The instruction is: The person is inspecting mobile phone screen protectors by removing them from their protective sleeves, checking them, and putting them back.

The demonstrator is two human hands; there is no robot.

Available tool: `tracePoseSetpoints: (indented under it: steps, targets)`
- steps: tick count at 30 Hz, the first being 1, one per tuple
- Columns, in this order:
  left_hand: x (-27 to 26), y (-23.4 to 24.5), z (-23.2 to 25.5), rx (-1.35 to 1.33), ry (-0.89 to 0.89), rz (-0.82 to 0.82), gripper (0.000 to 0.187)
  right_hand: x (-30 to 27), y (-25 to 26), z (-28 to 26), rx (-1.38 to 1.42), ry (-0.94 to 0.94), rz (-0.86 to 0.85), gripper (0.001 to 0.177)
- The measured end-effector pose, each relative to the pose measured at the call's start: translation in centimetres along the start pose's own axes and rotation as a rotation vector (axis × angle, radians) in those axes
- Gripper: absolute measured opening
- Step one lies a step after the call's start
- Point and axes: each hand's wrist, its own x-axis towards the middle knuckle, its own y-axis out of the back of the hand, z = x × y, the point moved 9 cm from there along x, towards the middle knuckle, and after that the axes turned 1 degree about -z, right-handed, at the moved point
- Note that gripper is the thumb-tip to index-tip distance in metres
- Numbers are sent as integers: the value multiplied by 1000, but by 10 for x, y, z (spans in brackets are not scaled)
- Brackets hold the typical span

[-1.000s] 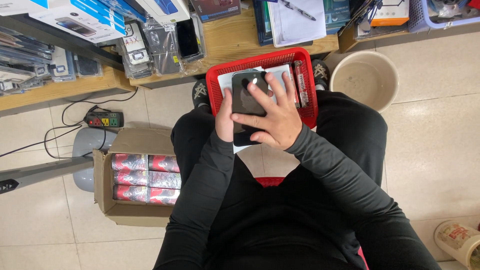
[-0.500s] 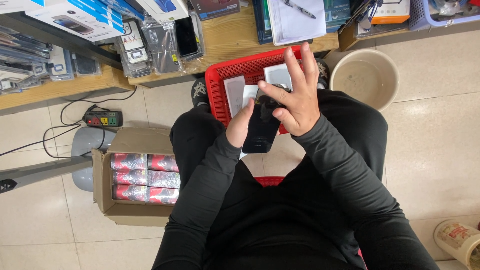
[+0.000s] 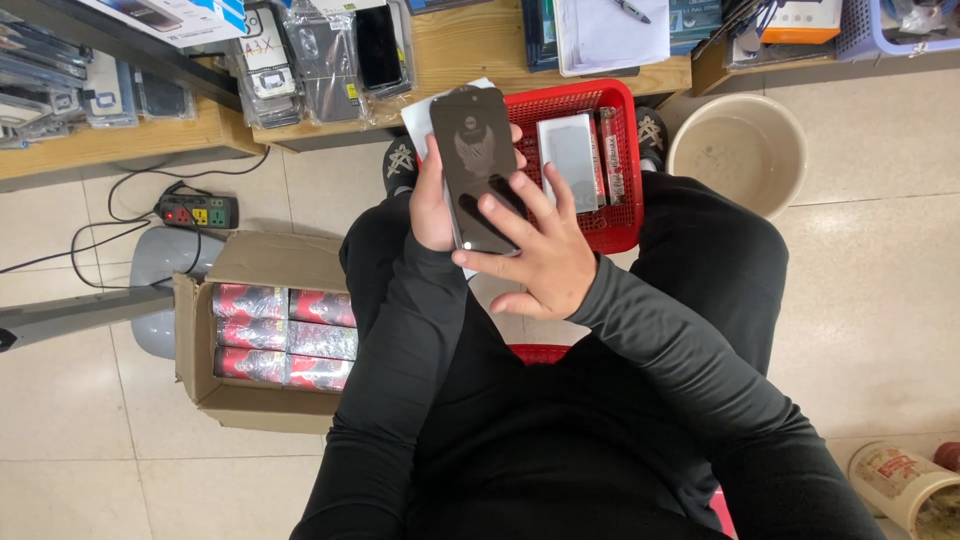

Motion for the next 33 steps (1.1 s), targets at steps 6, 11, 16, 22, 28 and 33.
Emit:
tracePoseSetpoints:
  steps: [6,11,16,22,28,33]
  targets:
    - [-4,-3,13,-42,-45,-8,82,7,-2,-2,36,4,-38,61]
    - [-8,-6,5,56,-72,185,72,10,9,18,-31,-29,-20,62]
    - [-21,18,-19,566,-45,368,58,9,37,43,-118,-76,13,64]
    - [-24,2,-45,864,106,382,68,0,60,64,-176,-150,40,64]
    - [-23,-22,-39,889,54,211,73,-1,67,67,-148,-166,90,63]
    - [-22,-37,-33,439,39,177,68,3,73,66,-106,-208,142,60]
